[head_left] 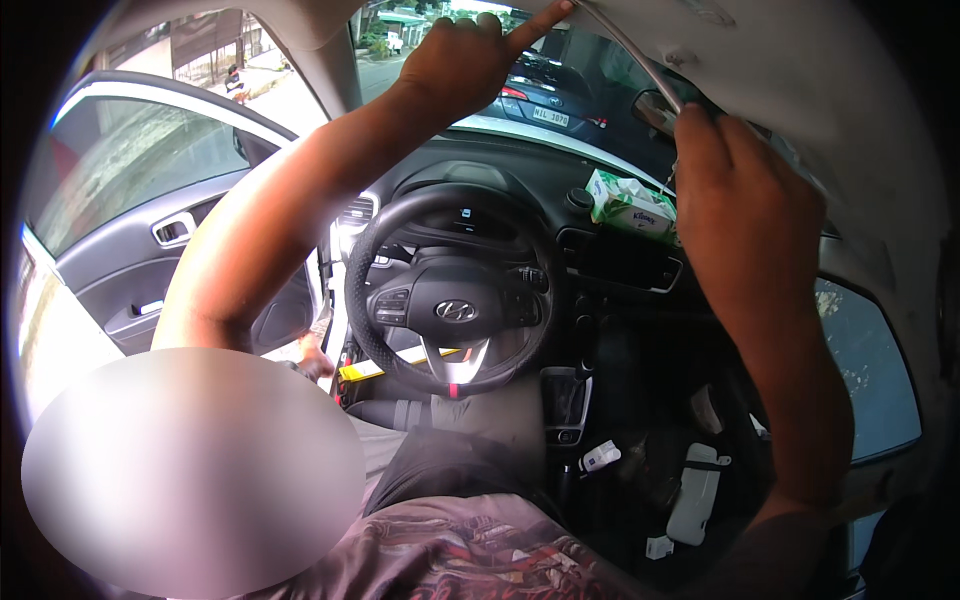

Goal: The person installs a rearview mirror inside a car using a wrench and a plastic pry tool. They loosen bolts on the roof, remove a trim piece, and attach the mirror to the windshield area.

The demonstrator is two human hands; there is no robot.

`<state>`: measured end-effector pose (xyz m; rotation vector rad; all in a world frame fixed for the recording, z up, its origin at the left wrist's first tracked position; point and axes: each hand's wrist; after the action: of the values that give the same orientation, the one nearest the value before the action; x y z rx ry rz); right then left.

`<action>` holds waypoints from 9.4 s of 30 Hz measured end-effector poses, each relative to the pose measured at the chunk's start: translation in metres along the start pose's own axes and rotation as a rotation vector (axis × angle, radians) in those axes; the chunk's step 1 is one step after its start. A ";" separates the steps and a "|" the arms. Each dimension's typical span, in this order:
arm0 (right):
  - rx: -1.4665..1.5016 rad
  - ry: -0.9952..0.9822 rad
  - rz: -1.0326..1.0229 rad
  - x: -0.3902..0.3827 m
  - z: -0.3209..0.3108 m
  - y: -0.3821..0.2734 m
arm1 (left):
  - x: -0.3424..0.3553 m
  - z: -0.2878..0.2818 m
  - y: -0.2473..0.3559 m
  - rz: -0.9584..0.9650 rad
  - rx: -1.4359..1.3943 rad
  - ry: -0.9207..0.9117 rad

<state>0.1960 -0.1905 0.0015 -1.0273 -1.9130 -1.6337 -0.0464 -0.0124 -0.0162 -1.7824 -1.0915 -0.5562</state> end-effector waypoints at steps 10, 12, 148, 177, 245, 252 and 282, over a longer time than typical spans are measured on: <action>-0.014 -0.410 0.238 0.004 -0.010 -0.033 | -0.003 0.010 -0.002 -0.002 -0.062 0.131; 0.093 -0.441 0.262 0.007 -0.003 -0.027 | -0.005 0.013 -0.008 -0.015 -0.017 0.140; 0.003 -0.206 0.231 0.094 0.055 -0.006 | 0.017 0.004 0.022 -0.254 -0.963 0.780; 0.808 0.157 0.712 0.039 0.154 -0.013 | 0.022 0.001 -0.002 -0.083 -1.080 0.604; 1.322 0.369 0.574 0.055 0.225 -0.021 | 0.042 0.014 -0.019 0.152 -0.388 0.795; 1.137 0.377 0.509 0.054 0.210 -0.005 | 0.040 0.013 -0.018 0.142 -0.426 0.788; 0.657 0.293 0.754 0.044 0.144 -0.068 | 0.045 0.007 -0.010 0.091 -0.331 0.819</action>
<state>0.1375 -0.0427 -0.0424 -0.9717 -1.4306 -0.6234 -0.0331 0.0153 0.0189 -1.6044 -0.3579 -1.3180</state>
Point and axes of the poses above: each hand's wrist, its own x-axis towards the middle knuckle, its own z-axis out of the palm, y = z × x, and after that the axes turned 4 degrees about z, right-handed
